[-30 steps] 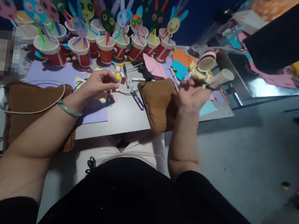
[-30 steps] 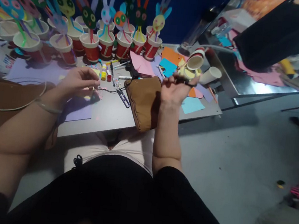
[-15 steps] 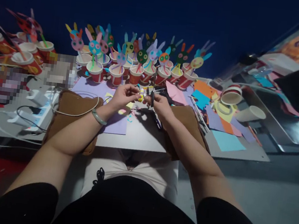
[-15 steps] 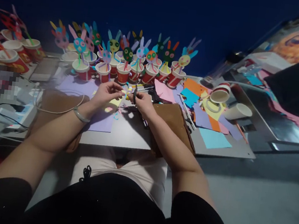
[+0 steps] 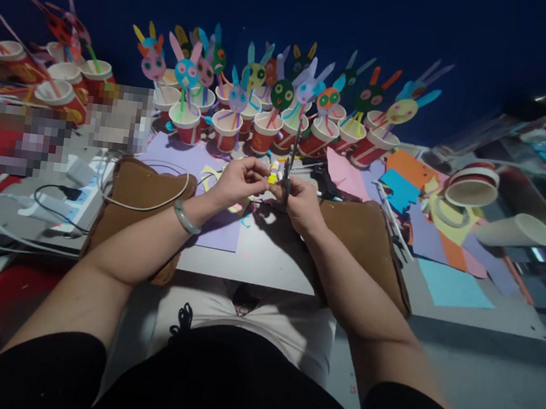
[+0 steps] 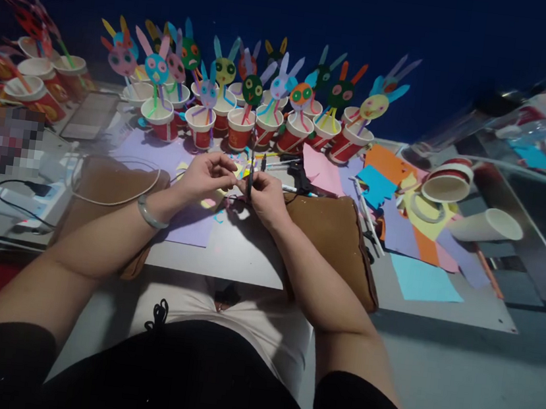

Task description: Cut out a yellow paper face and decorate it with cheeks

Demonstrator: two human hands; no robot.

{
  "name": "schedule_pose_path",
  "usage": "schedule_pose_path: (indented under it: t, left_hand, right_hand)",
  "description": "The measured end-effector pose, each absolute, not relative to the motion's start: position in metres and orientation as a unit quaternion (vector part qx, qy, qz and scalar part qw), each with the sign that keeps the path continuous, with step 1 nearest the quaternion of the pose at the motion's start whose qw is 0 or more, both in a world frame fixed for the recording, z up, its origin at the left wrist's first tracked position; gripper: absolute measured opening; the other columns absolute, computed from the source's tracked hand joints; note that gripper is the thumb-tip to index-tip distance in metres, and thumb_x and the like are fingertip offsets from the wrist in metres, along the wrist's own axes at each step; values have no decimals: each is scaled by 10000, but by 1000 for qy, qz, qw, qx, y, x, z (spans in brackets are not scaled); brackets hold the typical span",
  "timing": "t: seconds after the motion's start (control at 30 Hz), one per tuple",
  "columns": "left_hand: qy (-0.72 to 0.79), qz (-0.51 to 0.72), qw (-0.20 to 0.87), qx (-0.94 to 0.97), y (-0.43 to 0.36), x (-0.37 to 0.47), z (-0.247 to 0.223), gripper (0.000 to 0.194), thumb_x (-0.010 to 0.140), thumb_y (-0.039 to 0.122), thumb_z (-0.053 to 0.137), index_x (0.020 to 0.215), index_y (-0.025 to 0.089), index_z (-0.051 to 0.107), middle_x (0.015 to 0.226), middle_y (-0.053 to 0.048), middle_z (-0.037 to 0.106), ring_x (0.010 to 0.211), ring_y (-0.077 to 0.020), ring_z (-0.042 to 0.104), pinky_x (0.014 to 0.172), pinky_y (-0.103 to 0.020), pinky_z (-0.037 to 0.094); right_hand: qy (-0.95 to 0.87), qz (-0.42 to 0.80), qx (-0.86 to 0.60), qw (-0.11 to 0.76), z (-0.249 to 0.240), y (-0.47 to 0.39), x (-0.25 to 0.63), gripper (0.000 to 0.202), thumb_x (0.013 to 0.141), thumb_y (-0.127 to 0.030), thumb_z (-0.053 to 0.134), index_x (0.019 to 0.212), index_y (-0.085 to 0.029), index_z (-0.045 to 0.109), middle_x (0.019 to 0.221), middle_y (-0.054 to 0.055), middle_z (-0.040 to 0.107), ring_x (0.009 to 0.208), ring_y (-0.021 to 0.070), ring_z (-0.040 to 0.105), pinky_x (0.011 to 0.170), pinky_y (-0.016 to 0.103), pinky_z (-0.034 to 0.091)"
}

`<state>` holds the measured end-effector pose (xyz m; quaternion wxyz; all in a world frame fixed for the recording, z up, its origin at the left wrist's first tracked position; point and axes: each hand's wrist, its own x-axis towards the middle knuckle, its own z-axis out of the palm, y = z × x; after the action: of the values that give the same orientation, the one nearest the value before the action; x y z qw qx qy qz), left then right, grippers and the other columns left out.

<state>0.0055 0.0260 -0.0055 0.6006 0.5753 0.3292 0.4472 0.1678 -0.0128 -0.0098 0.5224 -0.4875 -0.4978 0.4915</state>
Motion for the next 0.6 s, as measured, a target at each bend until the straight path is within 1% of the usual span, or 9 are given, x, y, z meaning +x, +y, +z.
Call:
schedule_pose_path:
  t: [0.07,0.13,0.2,0.27,0.4,0.47,0.6]
  left_hand:
    - [334,454,609,558,23,6,-3,234,692,217,777,845,142,617,621,31,660,545,-74,630,563,-192,507]
    - [333,457,619,545,21,7,-2,202,765,291,741,840,144,624,641,13,673,554,-76,633,567,-199,517]
    - [330,448,632,539,19,7,-1,244,810,370,716,808,142,631,667,-2,680,572,-75,635,572,-199,522]
    - [324,426,644,547,18,7,-2,289,804,411,736,791,137,646,686,-6,675,598,-77,637,573,-197,526]
    - [308,390,663,560,14,7,-7,316,717,387,830,868,148,687,699,13,651,598,-93,625,499,-201,509]
    - [310,395,661,558,13,7,-7,327,699,391,844,861,151,692,694,17,644,584,-92,607,475,-203,495]
    - [311,413,656,549,10,8,-5,311,697,404,842,800,149,695,708,4,665,617,-93,614,527,-214,508]
  right_hand:
    - [-483,492,-486,537,-10,-15,167,420,568,-469,888,633,-179,590,576,-53,492,549,78,404,511,245,375]
    - [-464,486,-487,558,-10,-17,166,384,596,-446,879,648,-179,609,572,-56,473,544,73,373,505,240,339]
    - [-442,480,-486,581,-12,-18,165,360,620,-436,867,657,-184,613,570,-57,457,550,74,362,511,238,312]
    - [-420,482,-483,598,-14,-19,165,356,626,-438,863,660,-189,609,576,-55,451,564,79,369,527,241,306]
    - [-400,495,-470,612,-17,-20,166,378,607,-452,873,651,-200,595,588,-51,444,576,86,364,536,248,298]
    - [-408,494,-468,608,-18,-22,166,379,617,-465,868,654,-206,594,589,-50,428,577,91,353,535,250,295]
    - [-433,487,-475,591,-17,-25,165,399,646,-522,840,671,-212,589,605,-43,434,589,98,356,550,259,311]
